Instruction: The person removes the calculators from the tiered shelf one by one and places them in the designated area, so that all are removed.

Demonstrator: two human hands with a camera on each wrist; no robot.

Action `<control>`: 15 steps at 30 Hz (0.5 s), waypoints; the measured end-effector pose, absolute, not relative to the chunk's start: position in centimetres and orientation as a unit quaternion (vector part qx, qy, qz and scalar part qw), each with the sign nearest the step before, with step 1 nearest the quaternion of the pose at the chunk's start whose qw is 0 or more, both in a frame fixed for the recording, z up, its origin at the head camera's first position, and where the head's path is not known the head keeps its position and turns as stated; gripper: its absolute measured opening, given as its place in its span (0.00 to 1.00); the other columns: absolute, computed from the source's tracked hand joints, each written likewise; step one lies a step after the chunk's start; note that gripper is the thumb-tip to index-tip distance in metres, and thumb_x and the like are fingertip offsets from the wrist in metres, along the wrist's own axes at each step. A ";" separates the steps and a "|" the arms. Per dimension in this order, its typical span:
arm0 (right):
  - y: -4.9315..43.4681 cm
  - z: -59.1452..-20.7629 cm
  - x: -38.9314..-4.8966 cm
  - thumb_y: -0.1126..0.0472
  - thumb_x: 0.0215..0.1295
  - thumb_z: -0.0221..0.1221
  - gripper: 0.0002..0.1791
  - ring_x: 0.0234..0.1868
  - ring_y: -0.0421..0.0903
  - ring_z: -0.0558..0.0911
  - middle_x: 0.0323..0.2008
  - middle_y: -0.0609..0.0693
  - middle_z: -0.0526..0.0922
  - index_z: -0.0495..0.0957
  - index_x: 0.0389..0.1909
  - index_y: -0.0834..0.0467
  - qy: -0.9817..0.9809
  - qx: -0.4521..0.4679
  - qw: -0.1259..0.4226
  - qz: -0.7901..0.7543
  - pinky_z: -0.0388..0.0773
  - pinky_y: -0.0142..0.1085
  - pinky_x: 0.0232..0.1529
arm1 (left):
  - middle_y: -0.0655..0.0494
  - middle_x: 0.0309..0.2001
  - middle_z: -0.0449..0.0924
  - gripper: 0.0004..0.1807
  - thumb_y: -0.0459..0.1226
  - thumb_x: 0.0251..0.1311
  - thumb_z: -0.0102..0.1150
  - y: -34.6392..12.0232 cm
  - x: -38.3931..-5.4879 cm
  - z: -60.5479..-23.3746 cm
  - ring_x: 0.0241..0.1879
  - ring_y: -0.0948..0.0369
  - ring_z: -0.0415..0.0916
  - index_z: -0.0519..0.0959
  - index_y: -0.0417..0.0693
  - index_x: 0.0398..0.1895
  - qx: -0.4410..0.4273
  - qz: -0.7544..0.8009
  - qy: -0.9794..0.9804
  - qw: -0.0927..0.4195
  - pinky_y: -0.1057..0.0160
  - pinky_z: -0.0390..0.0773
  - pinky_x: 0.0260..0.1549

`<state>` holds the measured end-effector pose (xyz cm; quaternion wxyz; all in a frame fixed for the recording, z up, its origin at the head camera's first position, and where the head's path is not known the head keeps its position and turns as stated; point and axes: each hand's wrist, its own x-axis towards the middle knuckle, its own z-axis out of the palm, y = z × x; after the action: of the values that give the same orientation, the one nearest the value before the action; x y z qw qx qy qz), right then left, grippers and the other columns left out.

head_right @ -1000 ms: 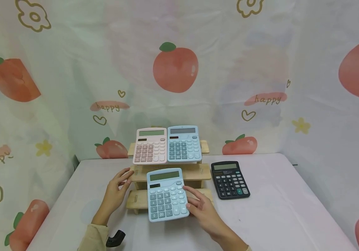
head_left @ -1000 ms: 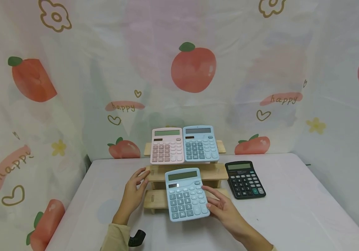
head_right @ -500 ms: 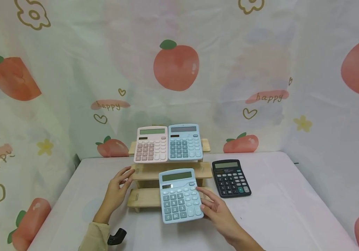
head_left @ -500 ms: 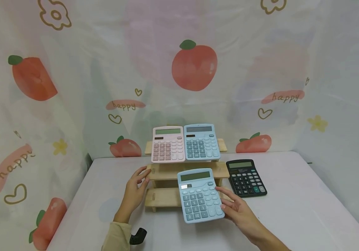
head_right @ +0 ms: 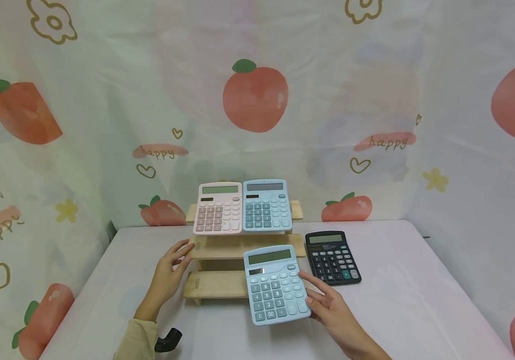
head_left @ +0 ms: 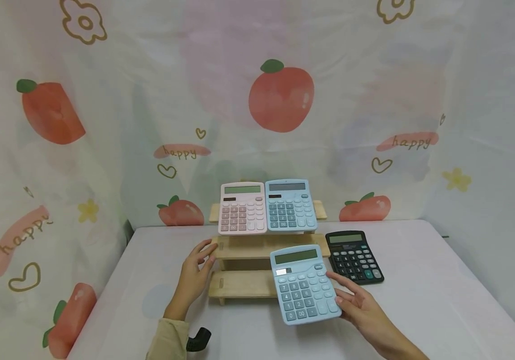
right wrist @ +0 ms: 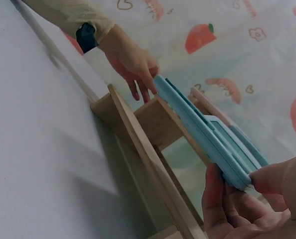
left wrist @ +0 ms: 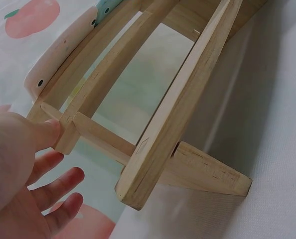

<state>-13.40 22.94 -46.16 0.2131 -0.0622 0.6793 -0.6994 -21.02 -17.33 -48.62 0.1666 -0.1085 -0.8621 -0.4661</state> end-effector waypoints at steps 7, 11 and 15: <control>24.6 -46.2 -13.3 0.61 0.82 0.42 0.33 0.57 0.36 0.82 0.76 0.69 0.59 0.42 0.82 0.57 0.703 -0.030 0.197 -0.683 0.81 0.33 0.57 | 0.41 0.69 0.73 0.19 0.31 0.69 0.58 -17.3 -21.1 -48.5 0.69 0.43 0.70 0.79 0.38 0.62 -0.108 -0.469 -0.861 0.165 0.42 0.79 0.55; 25.4 -46.2 -13.1 0.62 0.83 0.40 0.33 0.57 0.36 0.82 0.76 0.69 0.59 0.41 0.82 0.57 0.714 -0.015 0.184 -0.676 0.82 0.33 0.56 | 0.39 0.69 0.72 0.19 0.31 0.69 0.58 -17.3 -21.0 -48.5 0.69 0.41 0.70 0.79 0.37 0.62 -0.108 -0.471 -0.859 0.166 0.40 0.79 0.55; 26.2 -46.2 -12.9 0.62 0.83 0.39 0.32 0.56 0.35 0.82 0.76 0.69 0.59 0.42 0.81 0.57 0.724 0.006 0.170 -0.668 0.82 0.33 0.56 | 0.39 0.69 0.72 0.20 0.31 0.69 0.58 -17.2 -20.9 -48.4 0.69 0.41 0.70 0.79 0.37 0.63 -0.110 -0.470 -0.860 0.167 0.40 0.79 0.54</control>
<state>-12.92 26.21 -46.17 0.1702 0.0063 0.7240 -0.6684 -20.88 -17.22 -48.42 0.1669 -0.1101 -0.8598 -0.4698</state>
